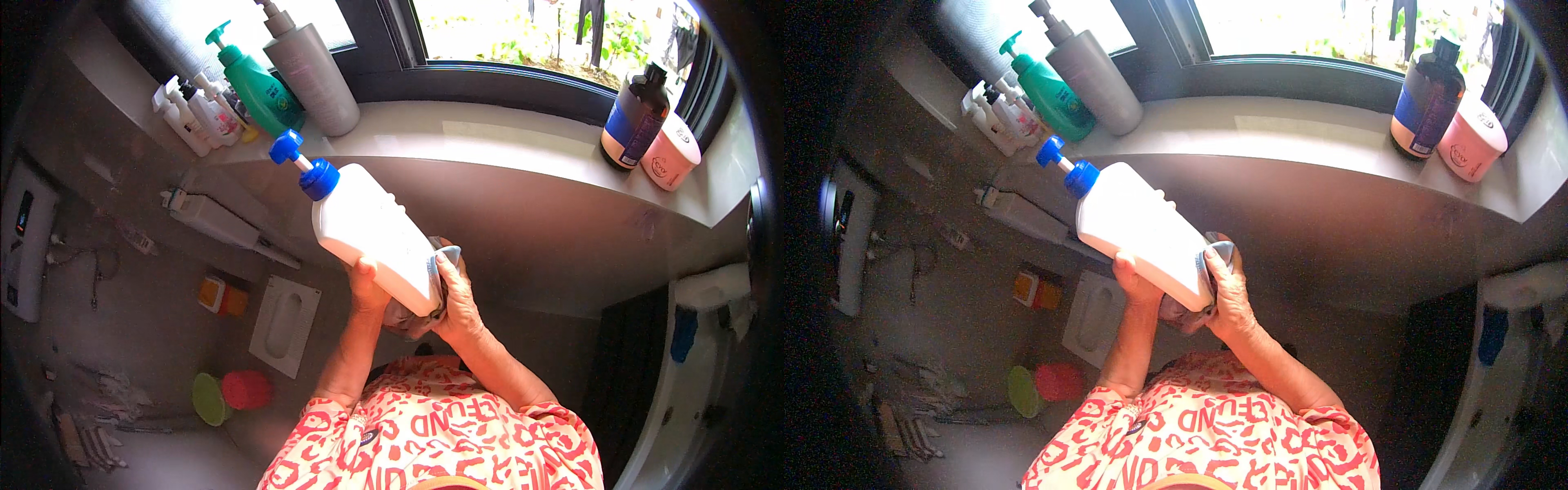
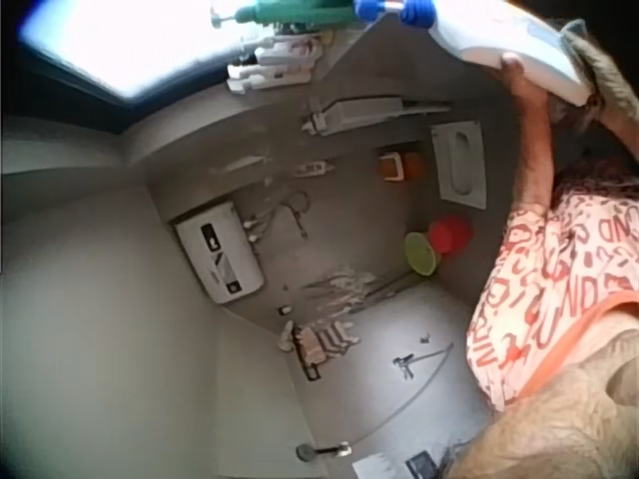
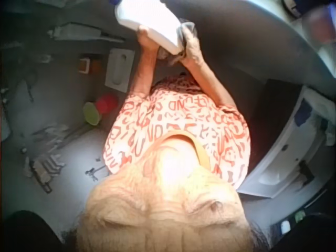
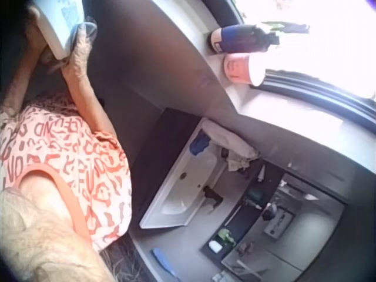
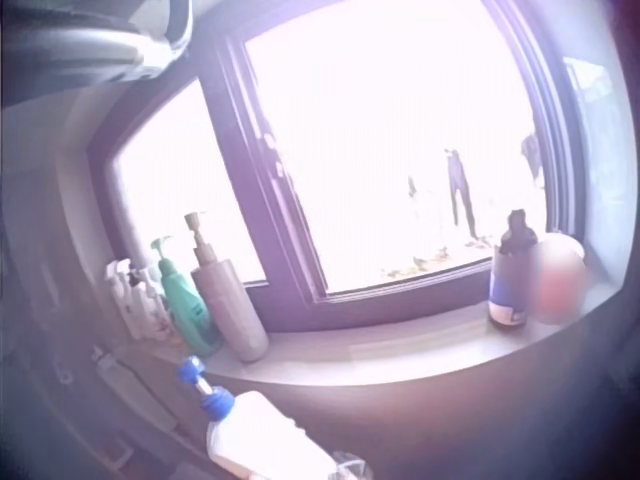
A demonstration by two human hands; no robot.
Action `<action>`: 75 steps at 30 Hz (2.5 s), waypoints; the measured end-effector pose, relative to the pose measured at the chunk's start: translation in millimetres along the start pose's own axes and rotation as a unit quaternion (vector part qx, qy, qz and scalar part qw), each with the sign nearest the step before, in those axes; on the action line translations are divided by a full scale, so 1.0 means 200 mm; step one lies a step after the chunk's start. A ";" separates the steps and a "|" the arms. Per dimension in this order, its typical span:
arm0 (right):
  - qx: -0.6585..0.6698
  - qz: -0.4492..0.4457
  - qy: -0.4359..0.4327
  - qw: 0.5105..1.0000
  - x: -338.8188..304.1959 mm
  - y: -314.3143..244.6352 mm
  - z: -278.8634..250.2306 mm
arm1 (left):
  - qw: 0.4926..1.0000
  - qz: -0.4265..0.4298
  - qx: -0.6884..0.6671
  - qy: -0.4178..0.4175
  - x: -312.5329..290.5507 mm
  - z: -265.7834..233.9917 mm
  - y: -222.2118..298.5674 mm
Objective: The person wipes a white pump bottle with a cloth, rotating it to clean all sides, then places it on the windowsill. They then pick up a dark bottle and wipe it thoroughly with the same cloth, rotating it to cover the entire surface. Finally, they pick up the white bottle again and continue wiping it.
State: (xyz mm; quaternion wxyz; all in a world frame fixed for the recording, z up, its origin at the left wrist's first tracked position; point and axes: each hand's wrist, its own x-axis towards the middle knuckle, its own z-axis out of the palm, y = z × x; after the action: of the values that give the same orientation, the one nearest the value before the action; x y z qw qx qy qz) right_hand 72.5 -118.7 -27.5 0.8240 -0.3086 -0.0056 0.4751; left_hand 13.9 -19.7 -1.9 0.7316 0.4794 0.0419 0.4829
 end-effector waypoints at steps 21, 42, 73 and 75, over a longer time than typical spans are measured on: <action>-0.458 -0.280 -0.114 0.836 0.06 -0.15 -0.02 | 0.987 -0.032 0.063 0.146 -0.01 -0.13 0.02; -0.587 -0.529 -0.127 0.600 0.06 -0.22 0.21 | 0.980 -0.074 0.183 0.006 -0.10 -0.16 -0.04; -0.573 -0.547 -0.068 0.607 0.02 -0.11 0.24 | 0.970 -0.087 0.223 0.033 -0.12 -0.08 0.04; -0.542 -0.523 -0.074 0.654 0.03 -0.08 0.20 | 0.965 -0.082 0.246 0.039 -0.11 -0.09 0.05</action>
State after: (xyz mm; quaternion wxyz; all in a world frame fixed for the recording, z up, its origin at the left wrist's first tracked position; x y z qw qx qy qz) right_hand 77.5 -99.6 11.1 0.6194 -0.6101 -0.4838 -0.1003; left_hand -13.7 -24.5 -13.2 0.6260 0.6202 0.2270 0.4146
